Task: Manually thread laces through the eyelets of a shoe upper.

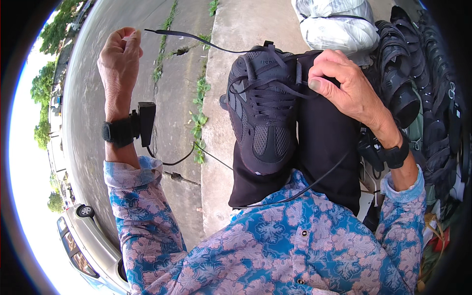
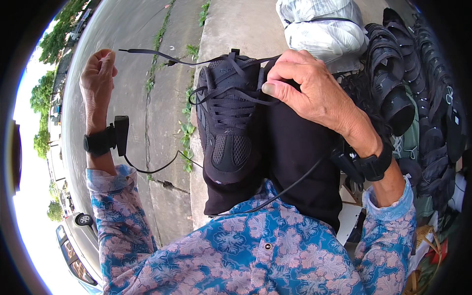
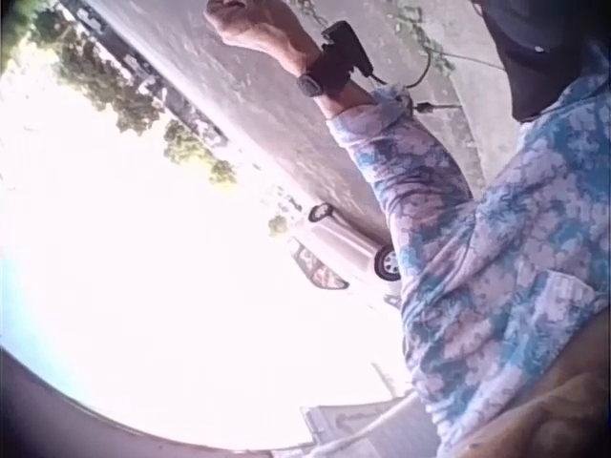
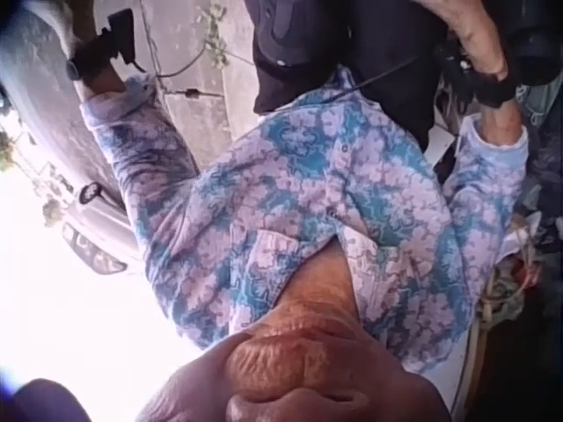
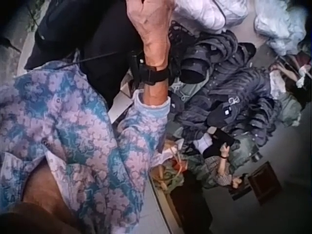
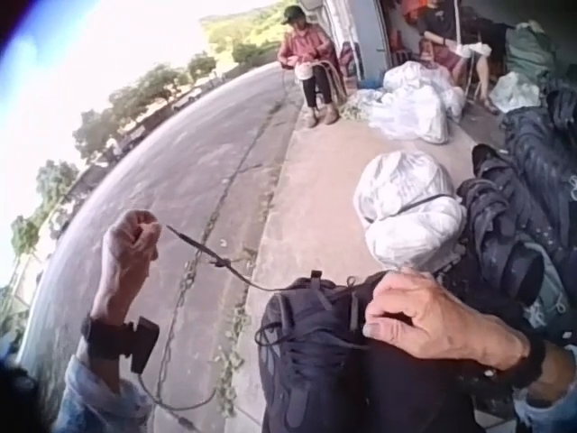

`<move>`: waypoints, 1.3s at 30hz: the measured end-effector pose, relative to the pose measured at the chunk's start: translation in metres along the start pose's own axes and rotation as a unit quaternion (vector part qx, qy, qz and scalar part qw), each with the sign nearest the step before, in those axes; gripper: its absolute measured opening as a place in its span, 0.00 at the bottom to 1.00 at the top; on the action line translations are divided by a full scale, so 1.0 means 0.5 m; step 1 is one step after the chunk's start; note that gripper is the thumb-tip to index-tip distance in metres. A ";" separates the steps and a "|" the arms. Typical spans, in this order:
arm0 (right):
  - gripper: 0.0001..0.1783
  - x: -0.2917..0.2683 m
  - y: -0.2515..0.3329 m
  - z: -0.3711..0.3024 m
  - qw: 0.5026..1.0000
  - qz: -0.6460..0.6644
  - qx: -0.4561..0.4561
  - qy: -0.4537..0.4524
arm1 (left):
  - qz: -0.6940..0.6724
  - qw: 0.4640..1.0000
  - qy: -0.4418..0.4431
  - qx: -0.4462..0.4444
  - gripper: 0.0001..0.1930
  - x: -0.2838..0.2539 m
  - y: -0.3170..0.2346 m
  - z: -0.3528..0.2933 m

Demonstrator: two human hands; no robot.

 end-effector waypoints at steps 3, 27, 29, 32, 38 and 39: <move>0.07 -0.015 -0.003 0.017 0.996 0.018 0.028 -0.088 | -0.068 0.993 0.100 0.004 0.20 0.063 -0.068 -0.073; 0.06 0.078 0.104 0.117 0.956 -0.253 -0.142 -0.037 | -0.264 0.911 0.307 -0.077 0.20 0.167 -0.140 -0.230; 0.07 0.087 0.109 0.113 0.951 -0.271 -0.146 -0.033 | -0.257 0.924 0.280 -0.043 0.21 0.173 -0.144 -0.210; 0.10 0.098 0.118 0.103 0.947 -0.279 -0.154 -0.043 | -0.230 0.947 0.221 0.039 0.18 0.184 -0.165 -0.183; 0.09 0.091 0.115 0.098 0.964 -0.229 -0.135 -0.025 | -0.198 0.946 0.156 0.205 0.15 0.198 -0.216 -0.165; 0.07 0.086 0.115 0.099 0.973 -0.191 -0.127 -0.022 | -0.199 0.945 0.157 0.206 0.15 0.200 -0.215 -0.161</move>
Point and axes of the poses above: each hand's wrist, its own z-axis towards the middle knuckle, its own x-axis out of the palm, y = z × x, the point moved 7 cm from there along z, towards the middle knuckle, and after that the axes turned 5 degrees about x, right-handed, at the moved point
